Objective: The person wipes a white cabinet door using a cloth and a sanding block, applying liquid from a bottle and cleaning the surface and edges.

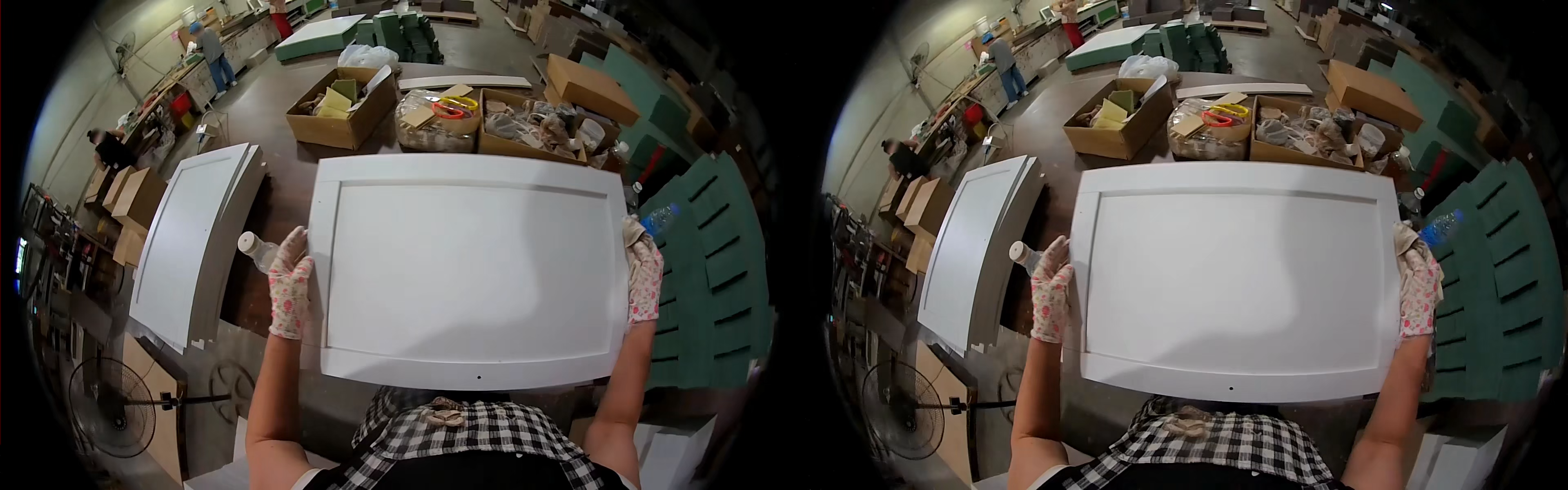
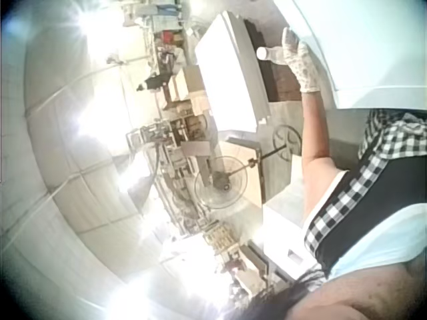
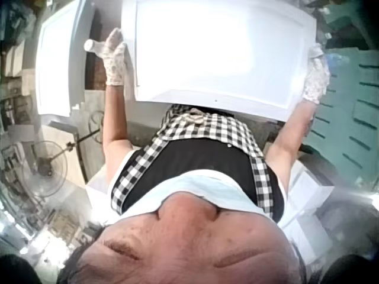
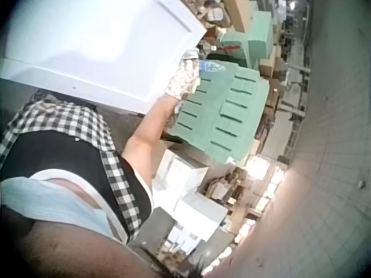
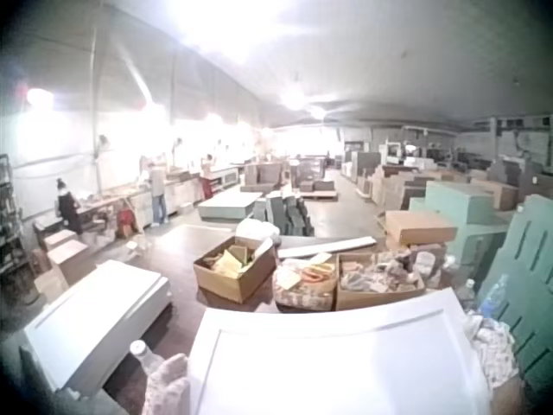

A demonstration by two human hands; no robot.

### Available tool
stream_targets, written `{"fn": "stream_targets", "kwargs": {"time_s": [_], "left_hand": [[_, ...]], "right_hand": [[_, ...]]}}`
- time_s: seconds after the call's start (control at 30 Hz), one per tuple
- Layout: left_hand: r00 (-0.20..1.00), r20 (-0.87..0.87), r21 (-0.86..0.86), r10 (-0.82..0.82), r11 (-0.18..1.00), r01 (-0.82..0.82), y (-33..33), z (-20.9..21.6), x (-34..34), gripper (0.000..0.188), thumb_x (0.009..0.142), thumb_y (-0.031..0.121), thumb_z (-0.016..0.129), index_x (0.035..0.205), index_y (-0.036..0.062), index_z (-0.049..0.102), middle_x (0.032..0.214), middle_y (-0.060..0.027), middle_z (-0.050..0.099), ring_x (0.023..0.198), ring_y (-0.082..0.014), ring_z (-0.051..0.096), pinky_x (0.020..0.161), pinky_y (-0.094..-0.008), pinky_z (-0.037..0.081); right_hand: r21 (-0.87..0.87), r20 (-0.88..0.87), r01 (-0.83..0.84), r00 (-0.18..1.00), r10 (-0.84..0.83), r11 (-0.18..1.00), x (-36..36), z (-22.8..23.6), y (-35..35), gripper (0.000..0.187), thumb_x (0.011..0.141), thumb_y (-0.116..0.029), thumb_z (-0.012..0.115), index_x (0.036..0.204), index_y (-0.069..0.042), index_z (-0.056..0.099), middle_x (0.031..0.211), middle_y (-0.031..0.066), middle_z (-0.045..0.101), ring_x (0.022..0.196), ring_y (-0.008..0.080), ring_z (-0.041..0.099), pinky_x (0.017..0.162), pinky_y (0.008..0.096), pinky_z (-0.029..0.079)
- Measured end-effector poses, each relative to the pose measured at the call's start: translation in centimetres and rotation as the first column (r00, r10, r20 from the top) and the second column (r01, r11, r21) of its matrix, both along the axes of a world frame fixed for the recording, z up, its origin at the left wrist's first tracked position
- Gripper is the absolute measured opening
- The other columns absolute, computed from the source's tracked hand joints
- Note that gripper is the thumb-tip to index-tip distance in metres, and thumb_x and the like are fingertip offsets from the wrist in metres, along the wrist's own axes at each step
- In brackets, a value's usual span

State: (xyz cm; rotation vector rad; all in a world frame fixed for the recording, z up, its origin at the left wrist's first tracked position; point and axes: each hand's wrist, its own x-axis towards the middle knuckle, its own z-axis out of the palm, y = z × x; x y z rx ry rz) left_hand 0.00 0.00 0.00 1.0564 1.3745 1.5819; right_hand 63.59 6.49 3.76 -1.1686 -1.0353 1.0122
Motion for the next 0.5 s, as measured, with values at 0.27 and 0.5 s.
{"fn": "stream_targets", "kwargs": {"time_s": [0.27, 0.5], "left_hand": [[0.975, 0.089, 0.110, 0.203, 0.971, -0.212, 1.0, 10.2, -0.5, 0.043, 0.098, 0.019, 0.050, 0.138, 0.0038, 0.047, 0.124, -0.0060, 0.057, 0.103, -0.0126, 0.057, 0.087, -0.0245, 0.046], [0.913, 0.309, 0.515, -0.266, 0.854, 0.074, 6.1, 9.7, -5.1, 0.041, 0.103, 0.027, 0.041, 0.135, 0.0036, 0.048, 0.084, 0.0002, 0.045, 0.072, -0.0148, 0.045, 0.066, -0.0268, 0.042]], "right_hand": [[0.323, -0.089, 0.418, 0.906, -0.413, 0.849, -6.4, 9.1, -2.6, 0.037, 0.093, -0.014, 0.050, 0.127, -0.001, 0.056, 0.122, 0.0087, 0.061, 0.112, 0.0182, 0.057, 0.093, 0.0278, 0.045], [0.499, -0.293, 0.224, 0.953, -0.080, 0.837, -3.3, 8.0, -1.3, 0.049, 0.093, -0.025, 0.057, 0.135, 0.000, 0.046, 0.127, 0.0108, 0.055, 0.118, 0.0249, 0.054, 0.091, 0.0406, 0.050]]}}
